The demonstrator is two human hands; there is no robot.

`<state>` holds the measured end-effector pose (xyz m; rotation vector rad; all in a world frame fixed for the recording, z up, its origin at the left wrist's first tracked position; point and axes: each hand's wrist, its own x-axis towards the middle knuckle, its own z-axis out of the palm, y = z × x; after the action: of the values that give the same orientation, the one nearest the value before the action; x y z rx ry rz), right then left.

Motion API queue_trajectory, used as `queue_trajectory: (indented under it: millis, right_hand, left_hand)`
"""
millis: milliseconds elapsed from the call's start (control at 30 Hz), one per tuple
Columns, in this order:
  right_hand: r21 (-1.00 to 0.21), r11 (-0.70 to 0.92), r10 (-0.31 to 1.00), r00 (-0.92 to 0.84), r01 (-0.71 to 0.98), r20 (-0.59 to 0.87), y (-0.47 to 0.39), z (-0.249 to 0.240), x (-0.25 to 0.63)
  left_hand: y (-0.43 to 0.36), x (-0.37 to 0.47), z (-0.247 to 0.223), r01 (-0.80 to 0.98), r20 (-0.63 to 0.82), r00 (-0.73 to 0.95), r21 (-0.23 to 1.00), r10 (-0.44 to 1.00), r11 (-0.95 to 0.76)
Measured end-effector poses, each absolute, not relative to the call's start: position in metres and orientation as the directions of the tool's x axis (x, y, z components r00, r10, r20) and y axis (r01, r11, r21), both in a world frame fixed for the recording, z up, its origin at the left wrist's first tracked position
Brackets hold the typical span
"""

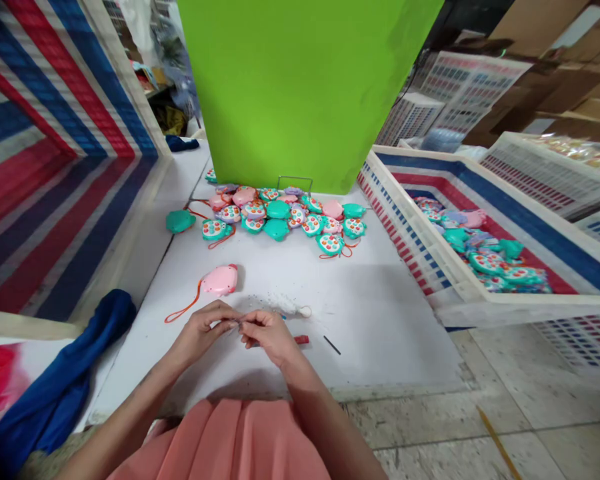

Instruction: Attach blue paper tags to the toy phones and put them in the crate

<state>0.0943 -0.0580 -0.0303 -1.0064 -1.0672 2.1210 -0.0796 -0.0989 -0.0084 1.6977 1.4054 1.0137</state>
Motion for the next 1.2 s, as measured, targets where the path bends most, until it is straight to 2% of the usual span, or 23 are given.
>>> queue_trajectory:
  millis: [100, 233, 433, 533, 633, 700, 767, 833, 900, 967, 1033, 1100, 1200]
  right_hand:
    - [-0.833, -0.529, 0.737, -0.574, -0.160, -0.357, -0.061, -0.033, 0.091]
    - [-0.835, -0.530, 0.737, -0.567, -0.146, -0.369, -0.061, -0.039, 0.091]
    - [-0.937, -0.348, 0.742, -0.607, 0.013, -0.284, -0.056, -0.033, 0.093]
    - [-0.943, -0.331, 0.739, -0.611, 0.038, -0.284, -0.055, -0.031, 0.093]
    - [-0.929, -0.367, 0.742, -0.590, 0.038, -0.317, -0.055, -0.032, 0.092]
    - [-0.925, -0.378, 0.754, -0.569, 0.037, -0.330, -0.054, -0.031, 0.091]
    - [-0.925, -0.378, 0.768, -0.547, 0.034, -0.334, -0.055, -0.031, 0.091]
    - [-0.922, -0.386, 0.773, -0.535, 0.028, -0.340, -0.054, -0.031, 0.091]
    - [-0.919, -0.395, 0.780, -0.521, 0.020, -0.347, -0.052, -0.032, 0.092]
    - [-0.930, -0.366, 0.818, -0.471, 0.017, -0.331, -0.047, -0.034, 0.095]
    - [-0.963, -0.267, 0.897, -0.359, 0.027, -0.258, -0.039, -0.034, 0.097]
    - [-0.991, -0.124, 0.969, -0.208, 0.050, -0.131, -0.029, -0.032, 0.098]
    - [-0.996, 0.055, 0.998, -0.032, 0.071, 0.053, -0.016, -0.025, 0.090]
  left_hand:
    - [-0.100, -0.078, -0.006, 0.495, 0.213, 0.124, 0.833, 0.969, -0.247]
    - [-0.102, -0.079, -0.004, 0.576, 0.239, 0.181, 0.761, 0.954, -0.300]
    - [-0.105, -0.082, 0.001, 0.620, 0.189, 0.180, 0.740, 0.965, -0.261]
    - [-0.100, -0.091, -0.001, 0.610, 0.182, 0.137, 0.759, 0.974, -0.227]
    - [-0.084, -0.112, -0.008, 0.650, 0.194, 0.012, 0.744, 0.981, -0.155]
    - [-0.067, -0.130, -0.015, 0.715, 0.184, -0.128, 0.699, 0.975, -0.038]
    - [-0.048, -0.145, -0.022, 0.765, 0.112, -0.225, 0.636, 0.968, 0.105]
    - [-0.031, -0.153, -0.027, 0.794, -0.005, -0.234, 0.576, 0.972, 0.194]
    - [-0.021, -0.153, -0.029, 0.806, -0.094, -0.187, 0.555, 0.978, 0.208]
    - [-0.018, -0.147, -0.030, 0.785, -0.114, -0.135, 0.594, 0.984, 0.177]
    - [-0.023, -0.138, -0.029, 0.726, -0.085, -0.122, 0.672, 0.989, 0.148]
    - [-0.033, -0.126, -0.026, 0.653, -0.054, -0.152, 0.744, 0.987, 0.141]
    - [-0.054, -0.103, -0.020, 0.574, -0.028, -0.182, 0.809, 0.983, 0.130]
